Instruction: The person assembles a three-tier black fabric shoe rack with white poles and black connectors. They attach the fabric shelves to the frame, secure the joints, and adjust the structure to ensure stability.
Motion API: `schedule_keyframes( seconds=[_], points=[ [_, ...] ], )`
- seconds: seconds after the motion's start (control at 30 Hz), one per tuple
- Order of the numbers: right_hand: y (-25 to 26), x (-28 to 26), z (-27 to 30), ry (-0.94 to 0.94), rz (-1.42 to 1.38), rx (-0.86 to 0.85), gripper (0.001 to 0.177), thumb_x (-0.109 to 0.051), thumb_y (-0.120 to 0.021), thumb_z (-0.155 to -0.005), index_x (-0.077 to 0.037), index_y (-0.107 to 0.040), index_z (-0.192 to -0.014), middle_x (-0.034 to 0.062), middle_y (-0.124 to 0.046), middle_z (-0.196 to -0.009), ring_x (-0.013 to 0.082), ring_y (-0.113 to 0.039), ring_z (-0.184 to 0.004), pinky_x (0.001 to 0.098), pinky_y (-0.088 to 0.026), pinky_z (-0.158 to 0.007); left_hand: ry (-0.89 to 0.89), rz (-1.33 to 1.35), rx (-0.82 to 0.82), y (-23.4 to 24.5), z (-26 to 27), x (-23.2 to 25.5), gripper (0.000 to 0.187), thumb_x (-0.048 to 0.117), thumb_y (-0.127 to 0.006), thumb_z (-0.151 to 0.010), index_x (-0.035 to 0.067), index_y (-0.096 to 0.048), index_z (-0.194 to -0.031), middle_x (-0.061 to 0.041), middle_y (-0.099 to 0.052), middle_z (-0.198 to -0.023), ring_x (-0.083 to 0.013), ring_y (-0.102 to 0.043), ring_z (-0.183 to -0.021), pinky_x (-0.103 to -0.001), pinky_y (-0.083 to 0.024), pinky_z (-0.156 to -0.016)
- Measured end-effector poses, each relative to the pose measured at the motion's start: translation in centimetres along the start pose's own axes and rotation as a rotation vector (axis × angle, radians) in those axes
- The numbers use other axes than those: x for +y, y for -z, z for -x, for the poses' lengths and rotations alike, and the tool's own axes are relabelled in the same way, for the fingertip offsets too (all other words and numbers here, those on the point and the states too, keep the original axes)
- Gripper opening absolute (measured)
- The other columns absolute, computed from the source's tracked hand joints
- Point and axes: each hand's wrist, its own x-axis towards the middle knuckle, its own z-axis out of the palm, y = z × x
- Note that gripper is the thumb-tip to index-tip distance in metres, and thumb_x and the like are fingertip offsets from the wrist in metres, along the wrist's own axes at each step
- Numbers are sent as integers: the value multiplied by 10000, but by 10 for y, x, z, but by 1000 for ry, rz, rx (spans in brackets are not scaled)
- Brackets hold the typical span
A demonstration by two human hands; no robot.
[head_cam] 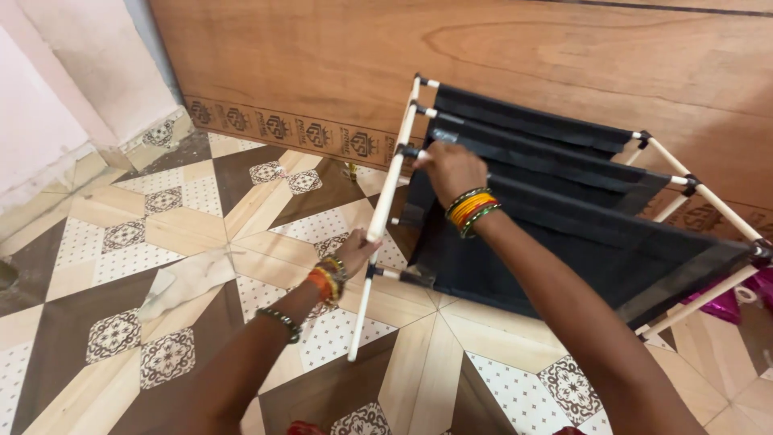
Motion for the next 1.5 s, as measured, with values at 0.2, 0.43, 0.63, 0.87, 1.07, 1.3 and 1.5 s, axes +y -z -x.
schedule_keyframes(
  seconds=[0.2, 0.43, 0.63, 0.87, 1.07, 1.3, 1.5],
  points=[
    [21, 22, -15, -35, -19, 171, 291, -385, -703, -983, -101, -682, -921, 95, -711, -891, 312, -644, -863, 463, -450, -782, 54, -228, 114, -10, -38, 15, 489, 559, -535, -1003, 93, -666, -1075, -147, -704, -965, -268, -660, -902, -402, -528, -842],
    [33, 35, 0, 190, 199, 486, 459, -324, -685, -883, -87, -644, -1274, 155, -638, -1170, 360, -570, -1090, 451, -394, -1004, 255, -140, 360, -44, -42, 68, 558, 623, -442, -984, 132, -672, -1117, -190, -726, -890, -380, -613, -947, -519, -502, -892],
    [-15, 12, 87, 579, 205, -330, 303, -249, -605, -959, -51, -624, -1188, 130, -613, -1165, 269, -568, -1125, 457, -423, -1016, 325, -235, 348, -37, -60, 77, 705, 707, -336, -991, 105, -680, -1119, -179, -738, -954, -434, -632, -1045, -560, -404, -1039],
    [-89, -24, 133, 365, 190, -200, 271, -265, -582, -922, -22, -625, -1034, 142, -657, -948, 291, -601, -944, 458, -411, -991, 320, -218, 233, -21, -44, 110, 848, 827, -408, -942, 91, -745, -1193, -227, -685, -950, -399, -596, -1019, -520, -485, -939],
    [-124, -12, 147, 282, 202, -276, 315, -352, -586, -984, -40, -596, -942, 131, -651, -827, 275, -605, -825, 426, -409, -889, 490, -11, -26, -9, -28, 122, 994, 821, -382, -896, -106, -693, -1075, -283, -746, -910, -262, -728, -620, -397, -601, -609],
    [-146, 26, 155, 459, 244, -345, 397, -416, -586, -1029, -50, -588, -874, 126, -660, -752, 265, -617, -733, 427, -426, -845, 451, -151, 142, -48, -49, 98, 1048, 819, -505, -880, -171, -469, -1221, -217, -650, -778, -282, -716, -659, -403, -635, -637],
    [-156, 34, 143, 518, 28, -102, 597, -604, -554, -932, -16, -639, -864, 157, -685, -739, 280, -672, -668, 412, -507, -717, 596, -51, -35, -40, -42, 107, 828, 673, -463, -981, -120, -690, -1051, -166, -675, -710, -238, -675, -570, -355, -561, -508]
  ],
)
